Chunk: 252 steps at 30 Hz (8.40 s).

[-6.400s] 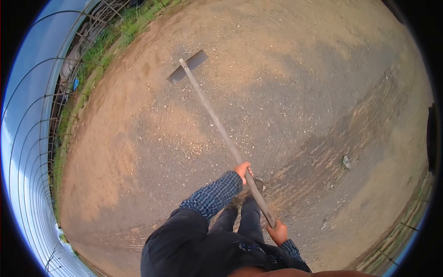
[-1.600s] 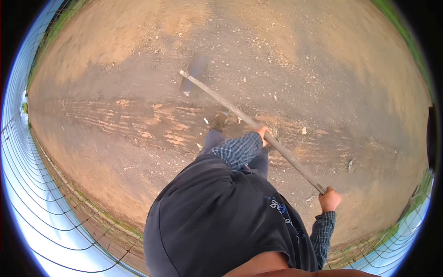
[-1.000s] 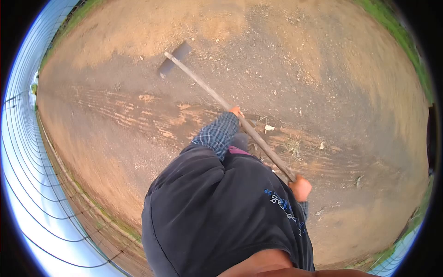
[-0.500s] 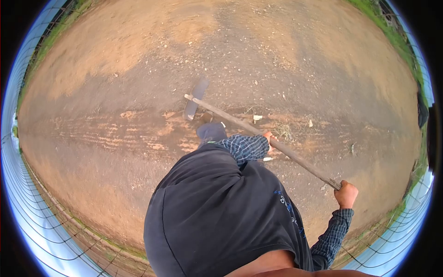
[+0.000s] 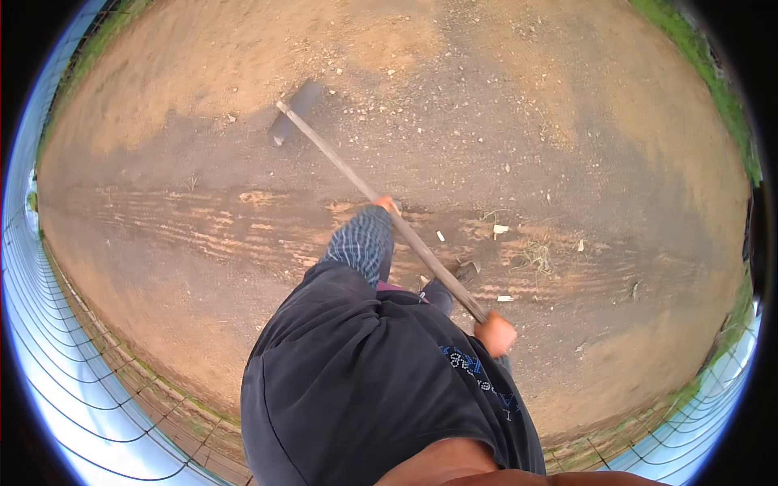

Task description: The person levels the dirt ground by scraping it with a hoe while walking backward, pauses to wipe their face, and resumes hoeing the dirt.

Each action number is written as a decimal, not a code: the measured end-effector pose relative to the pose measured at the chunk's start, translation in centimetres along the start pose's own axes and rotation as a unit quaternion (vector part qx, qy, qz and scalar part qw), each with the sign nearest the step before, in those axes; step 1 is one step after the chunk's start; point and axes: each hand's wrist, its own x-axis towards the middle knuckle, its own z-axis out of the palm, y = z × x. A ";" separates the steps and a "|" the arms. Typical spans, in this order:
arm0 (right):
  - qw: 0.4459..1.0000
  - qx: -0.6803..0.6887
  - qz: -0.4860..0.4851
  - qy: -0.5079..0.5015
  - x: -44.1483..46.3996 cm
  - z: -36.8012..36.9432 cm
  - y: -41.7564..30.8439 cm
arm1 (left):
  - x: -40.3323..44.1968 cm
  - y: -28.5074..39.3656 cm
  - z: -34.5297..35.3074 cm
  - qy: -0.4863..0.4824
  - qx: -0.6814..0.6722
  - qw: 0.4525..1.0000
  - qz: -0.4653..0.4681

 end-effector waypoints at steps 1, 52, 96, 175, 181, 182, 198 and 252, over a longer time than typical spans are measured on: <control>0.998 0.024 -0.048 0.019 0.0 0.2 -4.5 | 1.3 -0.5 -5.1 0.049 -0.092 0.993 -0.045; 0.988 0.085 0.030 0.123 -6.4 -3.1 -2.5 | 4.8 7.0 -4.9 0.016 -0.470 0.866 -0.170; 0.823 0.568 -0.019 0.024 -12.3 -16.6 8.7 | -25.4 18.0 -4.0 -0.030 0.681 0.698 0.219; 0.830 0.556 -0.042 0.009 -9.3 -17.5 8.8 | -74.4 51.8 -17.8 0.303 0.158 -0.243 0.908; 0.822 0.502 -0.252 -0.091 -7.6 -19.2 7.0 | -73.6 51.8 -19.6 0.302 0.151 -0.188 0.922; 0.793 0.525 -0.300 -0.071 -7.2 -19.6 6.7 | -73.3 51.9 -19.7 0.297 0.149 -0.175 0.927; 0.812 0.193 -0.537 -0.125 -2.7 -28.0 0.0 | -71.4 49.8 -22.1 0.281 0.227 -0.090 0.928; 0.874 -0.249 -0.415 -0.035 -23.7 -56.2 -6.9 | -64.6 42.1 -27.5 0.376 0.332 0.130 0.855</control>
